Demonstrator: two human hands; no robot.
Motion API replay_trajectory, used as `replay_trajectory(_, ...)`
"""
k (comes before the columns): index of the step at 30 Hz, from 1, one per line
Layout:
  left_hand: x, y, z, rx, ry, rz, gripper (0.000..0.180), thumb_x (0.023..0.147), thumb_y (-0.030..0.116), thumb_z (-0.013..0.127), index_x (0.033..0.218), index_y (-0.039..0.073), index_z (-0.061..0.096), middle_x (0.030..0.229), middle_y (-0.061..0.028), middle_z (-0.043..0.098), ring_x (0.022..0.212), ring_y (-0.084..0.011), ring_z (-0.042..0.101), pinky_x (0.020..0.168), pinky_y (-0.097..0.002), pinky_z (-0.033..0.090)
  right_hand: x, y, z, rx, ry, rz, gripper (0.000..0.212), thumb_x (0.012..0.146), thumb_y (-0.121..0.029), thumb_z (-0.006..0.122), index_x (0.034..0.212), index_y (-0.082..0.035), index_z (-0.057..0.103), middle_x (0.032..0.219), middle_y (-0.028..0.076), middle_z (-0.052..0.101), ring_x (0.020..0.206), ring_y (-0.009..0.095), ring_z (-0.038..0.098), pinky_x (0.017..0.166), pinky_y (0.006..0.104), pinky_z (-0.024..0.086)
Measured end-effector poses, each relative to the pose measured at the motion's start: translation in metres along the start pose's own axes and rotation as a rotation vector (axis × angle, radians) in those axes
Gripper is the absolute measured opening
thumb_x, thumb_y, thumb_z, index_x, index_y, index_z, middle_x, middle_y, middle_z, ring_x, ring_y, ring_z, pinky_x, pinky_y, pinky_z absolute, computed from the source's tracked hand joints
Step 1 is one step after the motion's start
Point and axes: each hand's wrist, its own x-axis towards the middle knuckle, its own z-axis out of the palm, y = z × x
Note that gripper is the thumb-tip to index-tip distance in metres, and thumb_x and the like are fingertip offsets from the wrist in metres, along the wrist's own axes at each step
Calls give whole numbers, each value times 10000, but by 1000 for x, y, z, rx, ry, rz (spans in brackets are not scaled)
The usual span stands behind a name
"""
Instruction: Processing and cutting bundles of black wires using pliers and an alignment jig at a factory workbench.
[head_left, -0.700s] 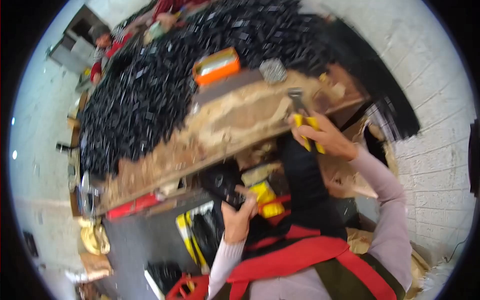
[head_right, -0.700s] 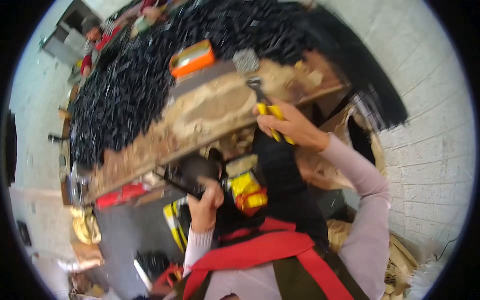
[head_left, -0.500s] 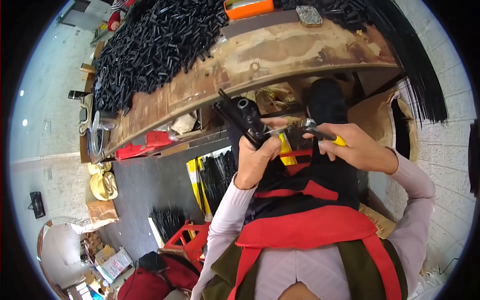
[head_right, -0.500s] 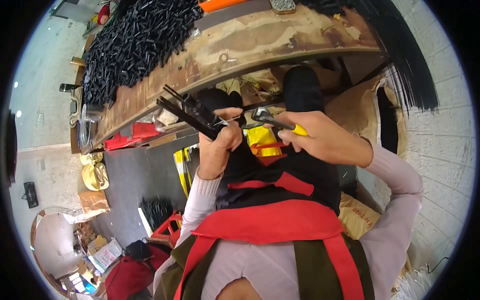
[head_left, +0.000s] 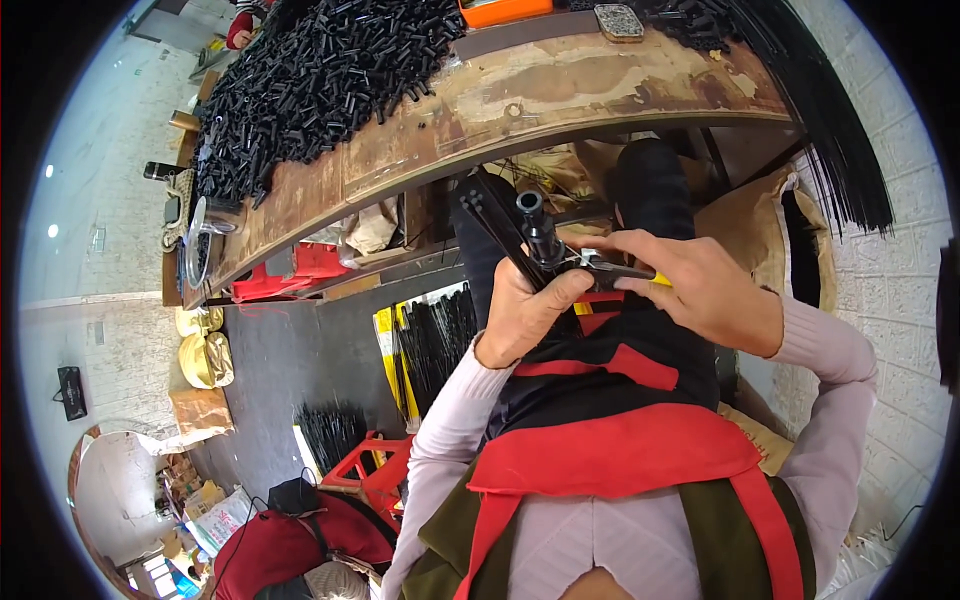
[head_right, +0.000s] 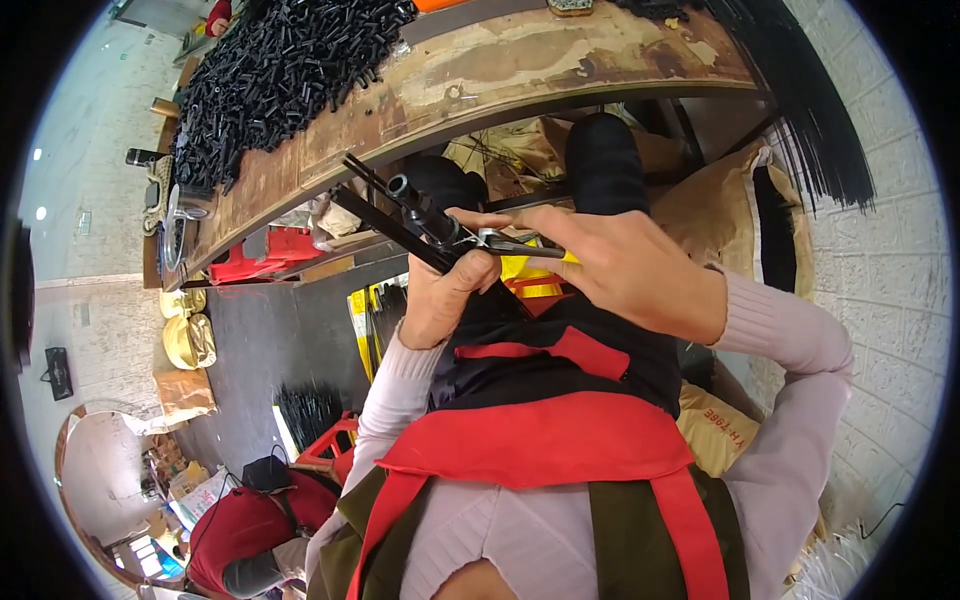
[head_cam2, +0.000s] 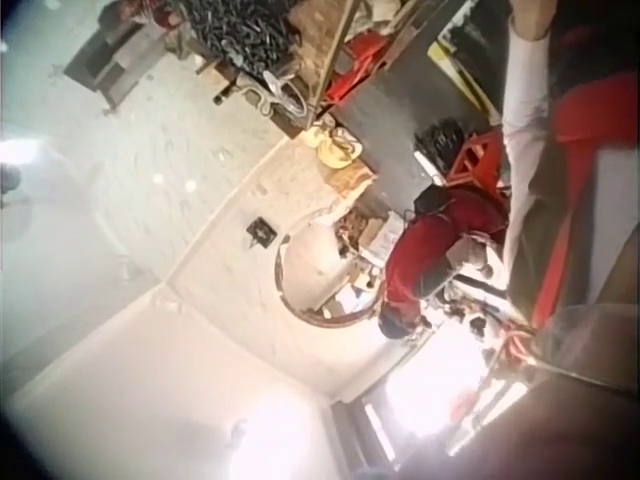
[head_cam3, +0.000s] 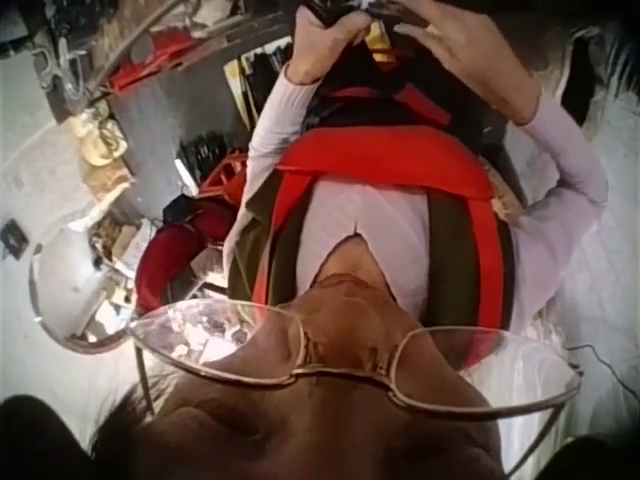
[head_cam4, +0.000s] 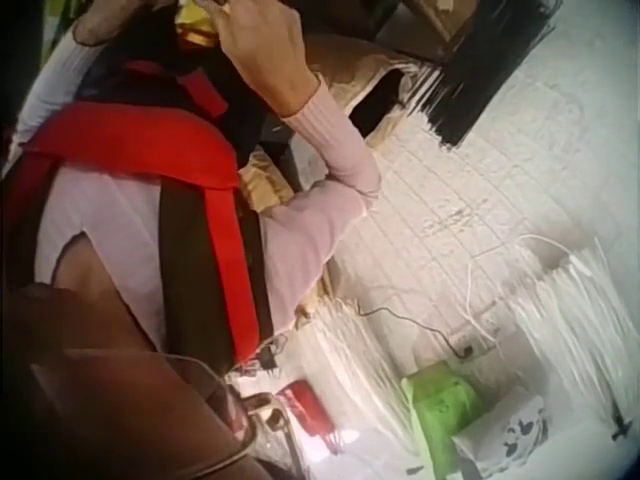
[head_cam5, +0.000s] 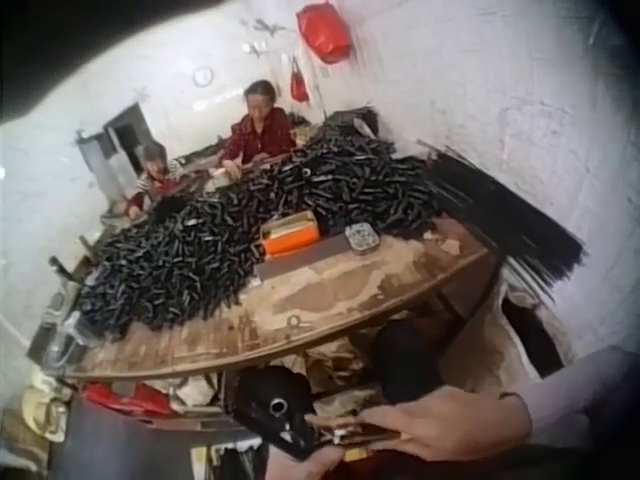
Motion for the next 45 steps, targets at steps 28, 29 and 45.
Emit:
replay_trajectory(28, 22, 1, -22, -15, -72, -27, 703, 888, 444, 698, 1296, -93, 500, 682, 33, 436, 595, -63, 383, 554, -225, 315, 10, 9, -28, -424, 49, -191, 394, 867, -119, 631, 1203, 19, 480, 761, 138, 604, 670, 345, 629, 634, 382, 503)
replay_trajectory(29, 21, 1, -21, -39, -83, -27, 730, 875, 459, 705, 1302, -95, 497, 689, 33, 442, 596, -63, 387, 552, -224, 312, 10, 9, -30, -324, -114, -112, 375, 862, -89, 625, 1186, 31, 481, 767, 145, 624, 677, 324, 656, 620, 368, 509)
replay_trajectory(45, 30, -7, -25, -122, -143, -65, 707, 888, 453, 685, 1301, -82, 479, 724, 24, 443, 608, -60, 360, 555, -229, 310, 17, 15, -37, 552, -439, 328, 485, 861, -121, 644, 1286, 23, 458, 654, 120, 550, 476, 209, 557, 502, 317, 487)
